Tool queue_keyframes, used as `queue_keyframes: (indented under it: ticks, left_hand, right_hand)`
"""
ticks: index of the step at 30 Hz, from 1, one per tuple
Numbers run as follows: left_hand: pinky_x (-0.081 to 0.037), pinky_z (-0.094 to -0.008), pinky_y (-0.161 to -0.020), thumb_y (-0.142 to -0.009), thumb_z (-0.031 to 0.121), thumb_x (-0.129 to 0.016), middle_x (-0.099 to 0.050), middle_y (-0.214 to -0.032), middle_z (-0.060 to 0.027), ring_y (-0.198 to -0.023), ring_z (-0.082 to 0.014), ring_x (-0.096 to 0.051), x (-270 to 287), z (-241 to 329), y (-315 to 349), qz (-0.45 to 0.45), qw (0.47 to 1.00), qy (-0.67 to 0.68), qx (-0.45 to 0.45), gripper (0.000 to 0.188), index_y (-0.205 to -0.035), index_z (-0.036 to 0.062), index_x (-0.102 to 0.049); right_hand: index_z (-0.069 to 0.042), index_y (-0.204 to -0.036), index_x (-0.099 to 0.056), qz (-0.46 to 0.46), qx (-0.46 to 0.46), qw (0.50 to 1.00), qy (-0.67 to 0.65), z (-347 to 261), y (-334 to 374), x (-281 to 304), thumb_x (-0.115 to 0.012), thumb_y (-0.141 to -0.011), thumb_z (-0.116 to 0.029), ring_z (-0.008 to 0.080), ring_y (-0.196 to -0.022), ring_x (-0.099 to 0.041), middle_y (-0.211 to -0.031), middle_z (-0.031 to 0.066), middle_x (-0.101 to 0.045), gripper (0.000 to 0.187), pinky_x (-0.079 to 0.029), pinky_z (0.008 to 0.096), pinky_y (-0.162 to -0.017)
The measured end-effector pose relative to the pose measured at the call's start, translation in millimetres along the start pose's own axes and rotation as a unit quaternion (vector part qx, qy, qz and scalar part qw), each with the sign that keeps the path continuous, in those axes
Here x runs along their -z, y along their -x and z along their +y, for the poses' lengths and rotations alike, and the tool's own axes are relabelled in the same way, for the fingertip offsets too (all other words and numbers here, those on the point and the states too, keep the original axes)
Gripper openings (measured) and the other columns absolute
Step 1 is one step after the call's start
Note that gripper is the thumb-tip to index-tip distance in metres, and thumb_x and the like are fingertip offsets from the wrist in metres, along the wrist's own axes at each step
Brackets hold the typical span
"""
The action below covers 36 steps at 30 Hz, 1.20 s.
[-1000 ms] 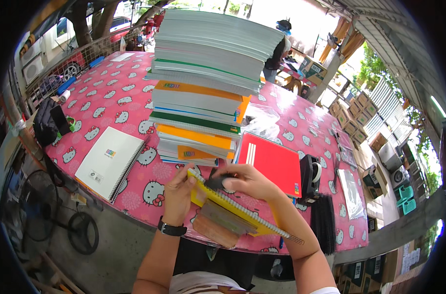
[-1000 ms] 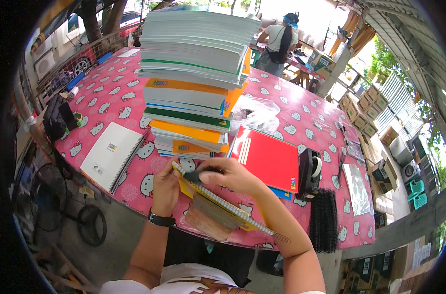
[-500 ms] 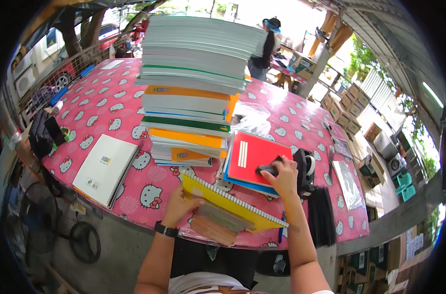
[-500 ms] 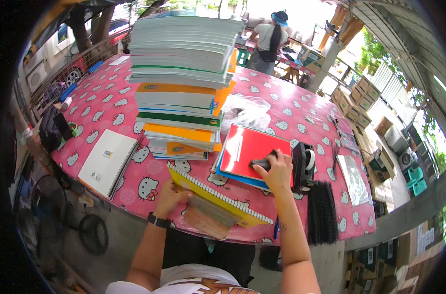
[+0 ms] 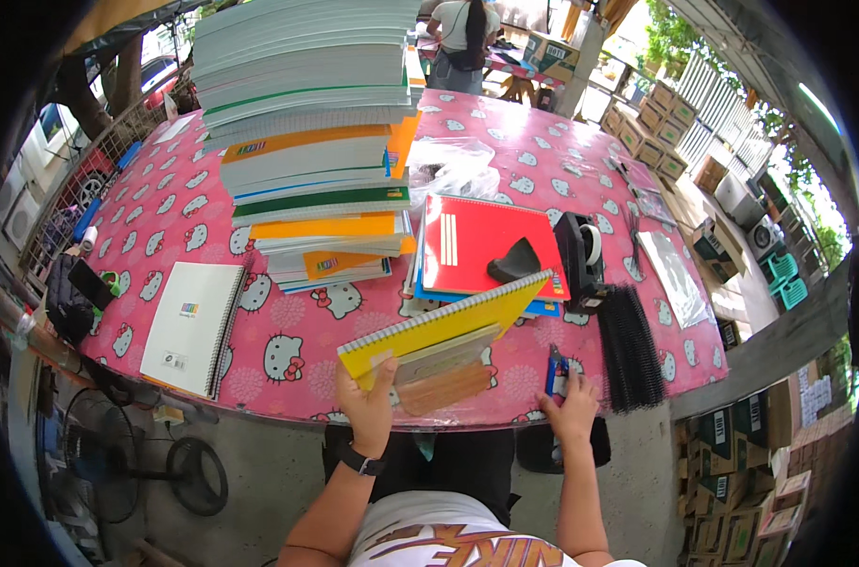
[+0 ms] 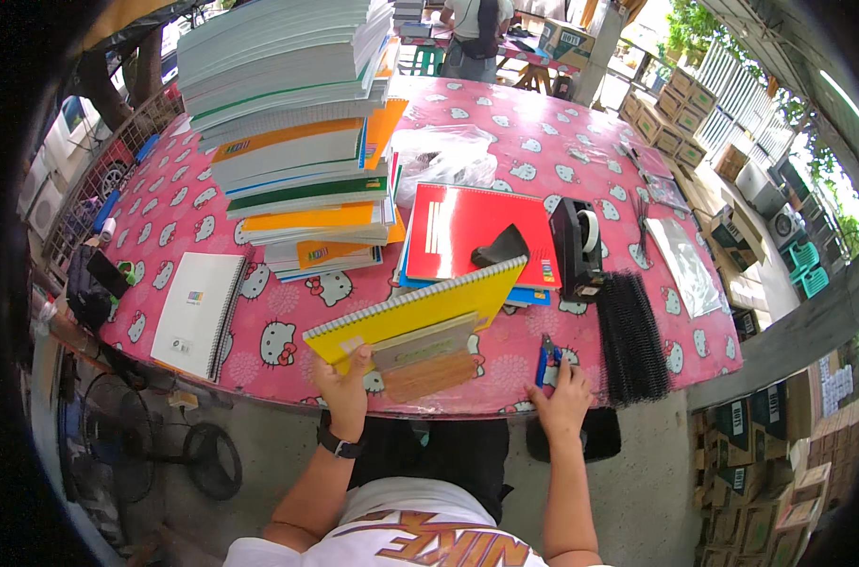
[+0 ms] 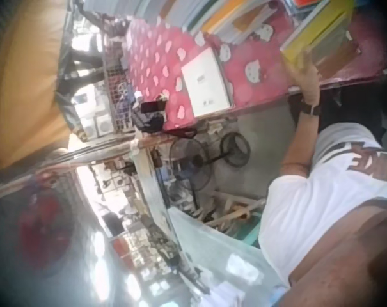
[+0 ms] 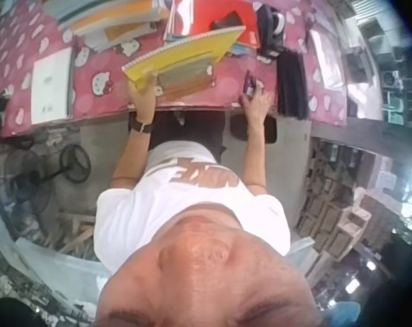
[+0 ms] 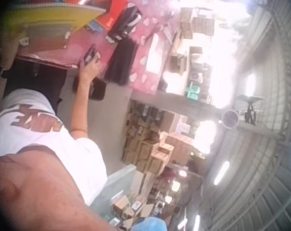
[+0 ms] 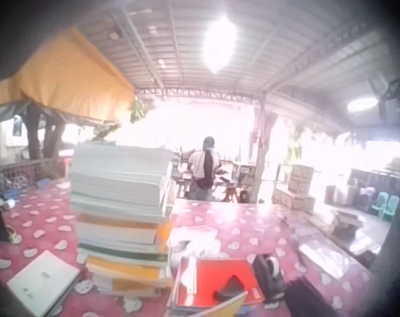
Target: The person labels notebooks by hand. They take a notebook from a pile, apply tape using a dispenser, press labels onto the notebooks, and move them to a new stack.
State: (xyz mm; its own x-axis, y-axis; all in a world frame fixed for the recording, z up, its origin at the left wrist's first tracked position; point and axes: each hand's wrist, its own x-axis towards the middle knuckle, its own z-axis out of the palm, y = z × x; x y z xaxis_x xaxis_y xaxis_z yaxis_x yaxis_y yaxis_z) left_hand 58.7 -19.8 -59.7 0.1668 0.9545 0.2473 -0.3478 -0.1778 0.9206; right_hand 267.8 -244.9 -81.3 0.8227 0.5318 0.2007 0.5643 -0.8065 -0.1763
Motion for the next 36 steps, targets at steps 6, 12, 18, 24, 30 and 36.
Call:
queue_keyframes:
  ticks: [6,12,18,24,30,36]
  left_hand:
    - [-0.043,-0.0241,-0.079,-0.079,0.011,-0.071,-0.061,-0.089,-0.0044,-0.085,-0.0119,-0.056,12,56,-35,-0.123,0.988,-0.061,-0.067,0.018,-0.092,0.0017,-0.062]
    - [-0.044,-0.0243,-0.075,-0.074,0.003,-0.073,-0.06,-0.091,-0.0048,-0.082,-0.0107,-0.055,18,68,-53,-0.172,0.973,-0.052,-0.143,0.028,-0.101,-0.0012,-0.062]
    - [-0.047,-0.0264,-0.079,-0.073,-0.007,-0.07,-0.062,-0.094,-0.0086,-0.09,-0.0148,-0.058,12,67,-54,-0.138,0.988,0.019,-0.065,0.026,-0.098,-0.0029,-0.065]
    - [-0.046,-0.025,-0.074,-0.068,-0.009,-0.071,-0.063,-0.086,-0.0061,-0.08,-0.0123,-0.057,27,58,-59,-0.18,0.974,-0.081,-0.107,0.024,-0.09,-0.0018,-0.066]
    - [-0.045,-0.0244,-0.071,-0.064,-0.012,-0.071,-0.063,-0.084,-0.006,-0.076,-0.0126,-0.056,22,56,-56,-0.125,0.982,-0.057,-0.132,0.025,-0.086,-0.0019,-0.067]
    - [-0.045,-0.0244,-0.068,-0.063,-0.012,-0.071,-0.062,-0.08,-0.0053,-0.074,-0.0131,-0.055,19,50,-51,-0.096,0.986,-0.031,-0.129,0.028,-0.088,-0.0011,-0.068]
  right_hand:
    - [0.001,-0.122,-0.047,-0.032,-0.104,0.893,-0.437,24,-12,-23,-0.052,-0.078,-0.022,0.0265,-0.091,-0.055,-0.099,0.0153,-0.054,0.05,-0.044,0.0391,-0.085]
    - [-0.007,-0.129,-0.041,-0.091,-0.063,0.606,-0.788,-71,21,71,-0.059,-0.071,-0.016,0.0133,-0.079,-0.056,-0.098,0.0048,-0.054,0.061,-0.047,0.0245,-0.067]
    - [0.0,-0.129,-0.043,-0.159,0.256,0.784,-0.543,-152,39,91,-0.065,-0.069,-0.008,0.0142,-0.085,-0.055,-0.095,0.0109,-0.056,0.065,-0.047,0.0274,-0.071]
    - [-0.001,-0.125,-0.048,-0.018,0.363,0.81,-0.461,-196,38,89,-0.068,-0.065,-0.009,0.0347,-0.088,-0.055,-0.102,0.0196,-0.055,0.064,-0.047,0.0415,-0.076]
    - [-0.003,-0.125,-0.048,0.028,0.365,0.842,-0.396,-202,39,91,-0.069,-0.065,-0.016,0.0363,-0.092,-0.051,-0.109,0.0195,-0.052,0.065,-0.042,0.0432,-0.081]
    - [-0.002,-0.128,-0.044,0.039,0.37,0.847,-0.381,-207,43,90,-0.067,-0.069,-0.015,0.0364,-0.091,-0.051,-0.11,0.021,-0.052,0.065,-0.043,0.0427,-0.077]
